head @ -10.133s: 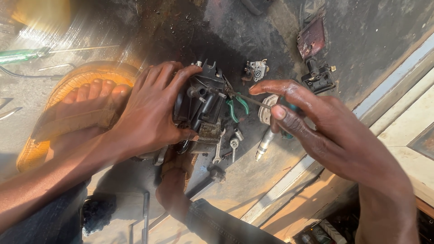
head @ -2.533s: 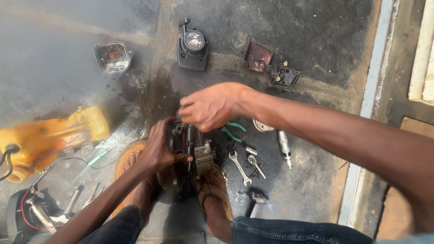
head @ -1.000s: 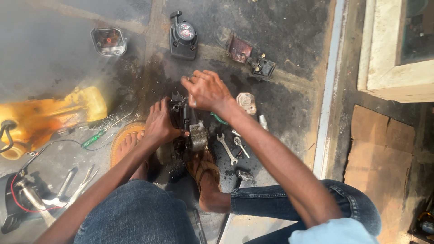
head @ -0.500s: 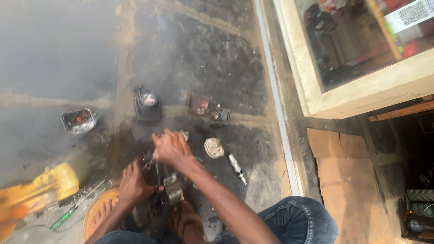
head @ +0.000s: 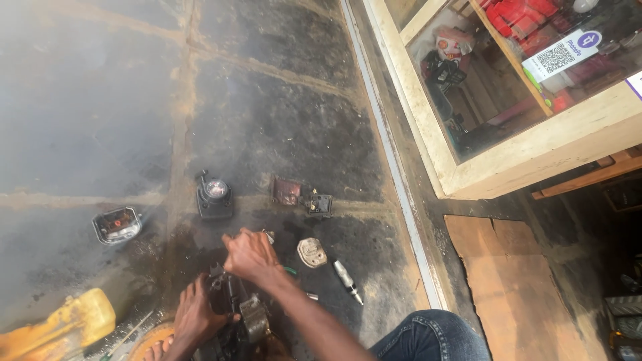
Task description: The person is repairing a small engine on the floor. They use pliers to adjust components, a screwdriver to tighten screws, and a wrench to secure parts. The person also handles a small container and various engine parts during the process.
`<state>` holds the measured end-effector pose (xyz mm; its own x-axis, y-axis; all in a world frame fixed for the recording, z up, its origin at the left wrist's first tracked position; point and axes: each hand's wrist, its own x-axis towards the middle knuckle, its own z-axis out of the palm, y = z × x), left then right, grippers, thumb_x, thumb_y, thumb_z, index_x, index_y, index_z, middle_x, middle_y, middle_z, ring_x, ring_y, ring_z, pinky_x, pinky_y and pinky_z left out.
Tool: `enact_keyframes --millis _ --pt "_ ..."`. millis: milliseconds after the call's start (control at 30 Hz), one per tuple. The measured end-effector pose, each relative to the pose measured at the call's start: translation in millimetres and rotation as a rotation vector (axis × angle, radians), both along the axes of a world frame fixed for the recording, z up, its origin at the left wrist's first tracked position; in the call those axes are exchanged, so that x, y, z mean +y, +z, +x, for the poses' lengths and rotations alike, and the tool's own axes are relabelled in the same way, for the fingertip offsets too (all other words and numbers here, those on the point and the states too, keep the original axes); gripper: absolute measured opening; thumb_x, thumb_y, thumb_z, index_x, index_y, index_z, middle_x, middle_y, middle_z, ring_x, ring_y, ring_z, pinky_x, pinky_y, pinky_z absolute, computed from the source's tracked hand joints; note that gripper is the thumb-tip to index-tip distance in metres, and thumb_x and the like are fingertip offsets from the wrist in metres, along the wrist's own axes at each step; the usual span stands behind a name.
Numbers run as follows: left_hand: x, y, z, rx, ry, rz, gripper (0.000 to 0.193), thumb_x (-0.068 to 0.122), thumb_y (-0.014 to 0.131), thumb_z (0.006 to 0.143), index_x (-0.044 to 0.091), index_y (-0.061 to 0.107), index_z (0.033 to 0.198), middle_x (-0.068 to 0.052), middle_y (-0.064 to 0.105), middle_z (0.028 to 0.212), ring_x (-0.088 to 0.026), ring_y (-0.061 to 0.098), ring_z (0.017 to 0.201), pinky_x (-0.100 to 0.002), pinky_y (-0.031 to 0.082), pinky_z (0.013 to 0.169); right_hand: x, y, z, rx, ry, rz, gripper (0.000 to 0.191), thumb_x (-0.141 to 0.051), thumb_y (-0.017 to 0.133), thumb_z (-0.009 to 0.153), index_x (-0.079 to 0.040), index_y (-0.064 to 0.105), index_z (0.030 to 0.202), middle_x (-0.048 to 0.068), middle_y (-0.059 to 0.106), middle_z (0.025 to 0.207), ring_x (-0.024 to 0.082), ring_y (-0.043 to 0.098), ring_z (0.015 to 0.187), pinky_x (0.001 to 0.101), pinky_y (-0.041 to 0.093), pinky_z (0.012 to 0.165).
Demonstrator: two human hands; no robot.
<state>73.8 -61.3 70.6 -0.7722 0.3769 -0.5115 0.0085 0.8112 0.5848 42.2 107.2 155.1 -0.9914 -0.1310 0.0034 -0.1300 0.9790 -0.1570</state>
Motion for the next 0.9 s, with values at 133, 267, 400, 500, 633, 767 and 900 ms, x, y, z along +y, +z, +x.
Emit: enact_keyframes --millis 133,267,400,500,633,767,900 --pt "-3 -10 5 0.075 0.029 0.127 0.143 0.047 0.104 0.041 0.010 0.025 0.155 -0.016 0.048 0.144 -0.035 0.043 0.138 -0.046 0.040 0.117 11 8 1 -0.070 0.143 0.005 0.045 -0.010 0.064 0.071 -0.002 0.075 0.114 0.024 0.072 0.078 0.038 0.072 0.095 0.0499 0.059 0.079" --pt "-6 -20 10 0.081 0.044 0.170 0.149 0.048 0.105 0.041 0.010 0.020 0.158 -0.018 0.044 0.145 -0.036 0.035 0.143 -0.048 0.035 0.120 19 23 1 -0.048 0.279 0.002 0.042 -0.009 0.066 0.076 -0.003 0.075 0.116 0.021 0.073 0.084 0.037 0.071 0.098 0.0487 0.060 0.084" --pt "-5 -23 12 0.058 0.067 0.194 0.155 0.049 0.105 0.041 0.007 0.015 0.159 -0.020 0.041 0.148 -0.037 0.034 0.144 -0.047 0.034 0.121 25 50 -11 -0.175 0.516 0.075 0.063 -0.014 0.077 0.060 0.001 0.069 0.121 0.020 0.074 0.082 0.039 0.069 0.096 0.0496 0.060 0.073" --pt "-5 -21 13 0.080 0.102 0.204 0.154 0.050 0.104 0.040 0.007 0.015 0.159 -0.020 0.040 0.150 -0.037 0.034 0.145 -0.047 0.034 0.121 32 72 -25 -0.270 0.517 0.131 0.048 -0.011 0.074 0.071 -0.002 0.069 0.118 0.018 0.073 0.085 0.036 0.070 0.098 0.0492 0.060 0.076" --pt "-6 -15 9 0.059 0.100 0.192 0.151 0.052 0.103 0.043 0.003 0.014 0.155 -0.024 0.033 0.153 -0.039 0.028 0.147 -0.047 0.030 0.121 44 88 -42 -0.204 0.471 -0.041 0.039 -0.008 0.074 0.066 0.000 0.071 0.104 0.021 0.069 0.078 0.039 0.068 0.085 0.0515 0.057 0.070" --pt "-5 -8 4 0.048 0.126 0.081 0.154 0.056 0.103 0.044 0.001 0.013 0.157 -0.022 0.030 0.155 -0.036 0.025 0.149 -0.050 0.021 0.125 38 70 -58 -0.083 0.527 -0.197 0.028 -0.001 0.069 0.076 0.003 0.071 0.104 0.018 0.070 0.075 0.034 0.069 0.077 0.0469 0.058 0.073" --pt "-4 -8 -4 0.012 0.140 0.102 0.151 0.055 0.102 0.044 0.000 0.016 0.155 -0.020 0.034 0.152 -0.034 0.029 0.147 -0.054 0.016 0.124 24 33 -72 -0.097 0.543 -0.277 0.025 0.002 0.067 0.082 0.005 0.071 0.106 0.017 0.071 0.080 0.029 0.069 0.077 0.0425 0.058 0.068"
